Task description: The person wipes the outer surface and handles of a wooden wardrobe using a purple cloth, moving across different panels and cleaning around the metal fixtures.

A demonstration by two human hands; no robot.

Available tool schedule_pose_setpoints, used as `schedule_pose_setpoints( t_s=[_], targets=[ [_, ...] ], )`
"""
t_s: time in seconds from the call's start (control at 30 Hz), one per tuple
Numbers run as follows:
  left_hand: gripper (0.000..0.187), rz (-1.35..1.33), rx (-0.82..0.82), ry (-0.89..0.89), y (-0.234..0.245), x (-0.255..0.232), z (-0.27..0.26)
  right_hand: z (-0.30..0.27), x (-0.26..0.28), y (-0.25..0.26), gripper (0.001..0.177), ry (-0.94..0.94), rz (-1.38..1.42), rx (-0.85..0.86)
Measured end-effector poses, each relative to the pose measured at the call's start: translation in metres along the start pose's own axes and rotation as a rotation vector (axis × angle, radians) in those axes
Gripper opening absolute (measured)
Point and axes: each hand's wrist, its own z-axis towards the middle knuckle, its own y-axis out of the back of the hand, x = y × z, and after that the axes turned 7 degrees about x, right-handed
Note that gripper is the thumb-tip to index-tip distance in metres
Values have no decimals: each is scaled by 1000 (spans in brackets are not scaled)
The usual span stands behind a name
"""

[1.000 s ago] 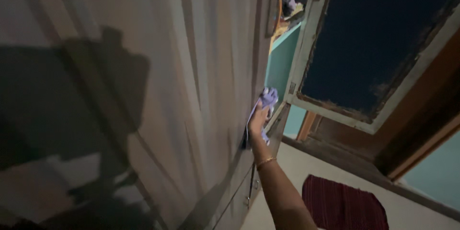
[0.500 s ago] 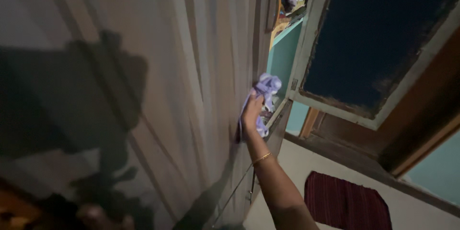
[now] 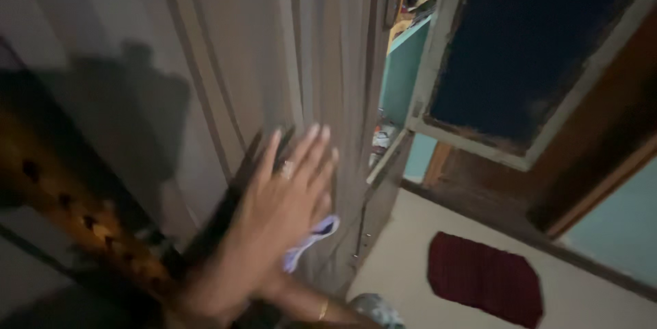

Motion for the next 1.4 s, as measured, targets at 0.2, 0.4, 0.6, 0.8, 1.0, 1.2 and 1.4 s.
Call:
schedule_pose_setpoints(
  t_s=[0.2, 0.4, 0.6, 0.8, 1.0, 1.2, 1.4],
  targets=[
    [65, 730, 373, -163, 2, 23, 59, -43, 12, -28, 72, 58, -349, 171],
    [64, 712, 490, -245, -21, 34, 58, -30, -9, -12, 66, 81, -497, -29],
    [63, 744, 609, -203, -22, 25, 64, 24, -68, 92, 64, -8, -583, -396],
    [62, 728, 606, -221, -20, 25, 65, 94, -77, 204, 68, 92, -580, -581],
    [60, 713, 586, -211, -20, 25, 69, 91, -92, 197, 77, 76, -475, -628],
    [60, 697, 554, -222, -22, 24, 65, 33, -69, 98, 61, -16, -652, -453],
    [64, 619, 512, -197, -33, 22, 66, 80, 20, 108, 61, 167, -505, -467]
  ],
)
